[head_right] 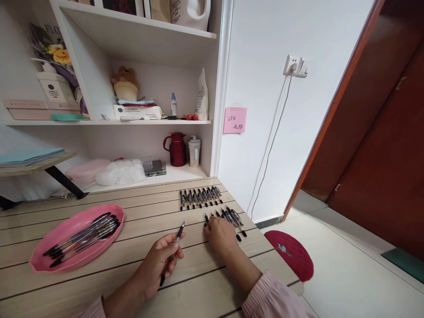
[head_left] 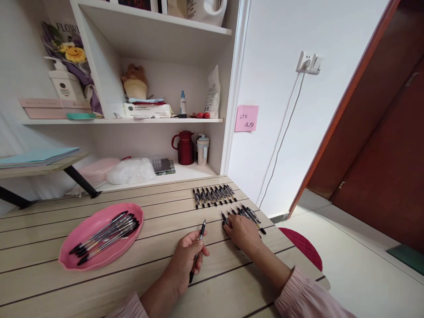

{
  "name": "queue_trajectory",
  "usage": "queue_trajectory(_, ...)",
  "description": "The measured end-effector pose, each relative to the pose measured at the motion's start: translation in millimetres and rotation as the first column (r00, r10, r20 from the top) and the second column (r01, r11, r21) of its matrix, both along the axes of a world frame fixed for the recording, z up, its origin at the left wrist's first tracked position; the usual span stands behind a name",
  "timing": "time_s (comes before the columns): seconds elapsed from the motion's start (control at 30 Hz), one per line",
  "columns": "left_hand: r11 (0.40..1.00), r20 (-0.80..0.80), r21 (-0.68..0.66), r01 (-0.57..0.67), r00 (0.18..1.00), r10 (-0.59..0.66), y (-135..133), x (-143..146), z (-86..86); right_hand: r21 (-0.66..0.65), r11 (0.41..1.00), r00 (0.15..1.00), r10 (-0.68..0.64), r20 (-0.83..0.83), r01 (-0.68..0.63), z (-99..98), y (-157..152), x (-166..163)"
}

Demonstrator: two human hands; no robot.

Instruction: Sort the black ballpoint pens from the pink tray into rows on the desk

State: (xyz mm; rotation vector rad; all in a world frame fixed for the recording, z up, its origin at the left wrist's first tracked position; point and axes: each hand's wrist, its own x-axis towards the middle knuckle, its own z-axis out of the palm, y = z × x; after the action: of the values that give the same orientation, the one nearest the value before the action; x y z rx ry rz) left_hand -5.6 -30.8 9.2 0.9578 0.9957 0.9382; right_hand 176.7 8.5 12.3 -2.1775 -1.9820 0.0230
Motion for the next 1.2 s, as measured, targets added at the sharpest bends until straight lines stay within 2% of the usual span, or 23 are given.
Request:
queue_trajectory(0.23,1.000,-0.029,0.010,0.024,0.999,-0.023,-0.1,0.2,-1.2,0.040,0.999,0.999,-0.002,-0.043,0.003,0.9,-1.1,0.2)
queue_trajectory(0.3,1.000,-0.040,0.015,0.024,0.999,-0.023,-1.0,0.6,-0.8,0.091,0.996,0.993,0.006,-0.116,0.004,4.0,-2.6,-0.9)
queue_trajectory(0.37,1.000,-0.044,0.022,0.022,0.999,-0.022,-2.0,1.1,0.1,0.128,0.992,0.958,0.058,-0.280,-0.022,7.6,-4.0,-4.3)
queue_trajectory(0.4,0.999,-0.046,0.025,0.023,0.999,-0.022,-2.5,1.3,0.5,0.124,0.991,0.909,0.092,-0.407,-0.045,9.3,-4.8,-7.2)
queue_trajectory(0.43,0.999,-0.048,0.028,0.024,0.999,-0.023,-2.9,1.6,1.0,0.103,0.992,0.824,0.116,-0.555,-0.070,10.8,-5.5,-10.8)
queue_trajectory(0.5,0.999,-0.051,0.037,0.026,0.998,-0.024,-3.5,2.2,1.8,0.036,0.992,0.557,0.100,-0.824,-0.125,13.0,-7.3,-20.0)
queue_trajectory(0.57,0.998,-0.051,0.050,0.034,0.998,-0.032,-3.9,2.8,2.0,-0.025,0.989,0.301,0.021,-0.954,-0.149,14.7,-9.4,-30.4)
queue_trajectory(0.63,0.997,-0.053,0.068,0.039,0.998,-0.036,-4.3,3.5,1.7,-0.057,0.987,0.170,-0.030,-0.985,-0.153,16.0,-11.5,-40.2)
queue_trajectory(0.87,0.995,-0.053,0.094,0.025,0.998,-0.021,-5.2,5.7,-1.8,-0.064,0.995,0.066,-0.059,-0.996,-0.080,10.9,-12.0,-52.3)
queue_trajectory(1.07,0.997,0.008,0.040,0.065,0.998,-0.066,-4.4,5.2,-0.8,-0.068,0.984,-0.030,-0.074,-0.997,-0.165,10.2,-12.3,-47.7)
queue_trajectory(1.2,0.996,0.021,0.040,0.078,0.997,-0.079,-3.6,3.9,-1.8,-0.103,0.973,-0.053,-0.116,-0.992,-0.205,11.8,-15.4,-46.8)
